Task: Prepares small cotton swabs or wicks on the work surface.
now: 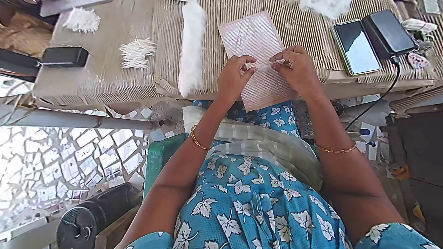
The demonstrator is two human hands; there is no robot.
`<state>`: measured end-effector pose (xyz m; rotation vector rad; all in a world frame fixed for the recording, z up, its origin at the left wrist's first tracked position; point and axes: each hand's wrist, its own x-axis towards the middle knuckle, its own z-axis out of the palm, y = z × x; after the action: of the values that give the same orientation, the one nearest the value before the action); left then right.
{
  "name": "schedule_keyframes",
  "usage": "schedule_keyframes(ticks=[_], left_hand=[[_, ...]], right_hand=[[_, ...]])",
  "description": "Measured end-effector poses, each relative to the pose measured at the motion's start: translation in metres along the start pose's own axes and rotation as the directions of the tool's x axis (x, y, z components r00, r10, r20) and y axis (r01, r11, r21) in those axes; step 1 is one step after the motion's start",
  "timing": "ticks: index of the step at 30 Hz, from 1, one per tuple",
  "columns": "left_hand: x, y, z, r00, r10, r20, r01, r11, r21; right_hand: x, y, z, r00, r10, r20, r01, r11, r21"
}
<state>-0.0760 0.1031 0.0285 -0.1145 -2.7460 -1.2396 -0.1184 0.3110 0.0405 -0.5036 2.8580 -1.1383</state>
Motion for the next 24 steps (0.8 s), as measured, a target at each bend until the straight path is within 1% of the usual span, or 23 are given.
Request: schedule_keyframes(ticks=[3,5,7,10,15,19,21,24], left_hand=[[0.002,0.003,0.003,0.998,0.015,0.059,-0.020,0.996,0.088],[0.003,0.009,0.003,0.996,-0.028,0.081,0.016,0.989,0.146],[0.003,0.012,0.005,0.996,-0.054,0.069,0.041,0.984,0.172],[0.001,0.012,0.009,0.998,-0.041,0.036,0.034,0.981,0.193],[-0.003,0.012,0.012,1.000,-0.024,0.009,0.021,0.979,0.202],[-0.005,0.011,0.013,1.000,-0.019,0.010,0.016,0.977,0.214],[-0.004,0.010,0.011,0.999,-0.018,0.037,0.010,0.981,0.194],[-0.002,0.005,0.006,0.996,0.001,0.088,-0.012,0.991,0.130]], right_hand=[[-0.001,0.000,0.002,0.999,-0.033,0.001,0.033,0.998,-0.045],[0.000,-0.001,0.004,0.999,-0.041,-0.002,0.041,0.996,-0.074],[0.000,0.000,0.008,0.997,-0.072,-0.023,0.069,0.992,-0.109],[0.000,0.000,0.011,0.995,-0.092,-0.042,0.086,0.987,-0.134],[0.000,0.000,0.005,0.996,-0.073,-0.044,0.066,0.986,-0.154],[0.000,0.003,0.003,0.997,-0.068,-0.033,0.063,0.991,-0.122],[0.000,0.004,0.000,0.998,-0.055,-0.025,0.053,0.995,-0.084],[0.000,0.003,-0.004,1.000,0.005,-0.005,-0.005,0.999,-0.044]])
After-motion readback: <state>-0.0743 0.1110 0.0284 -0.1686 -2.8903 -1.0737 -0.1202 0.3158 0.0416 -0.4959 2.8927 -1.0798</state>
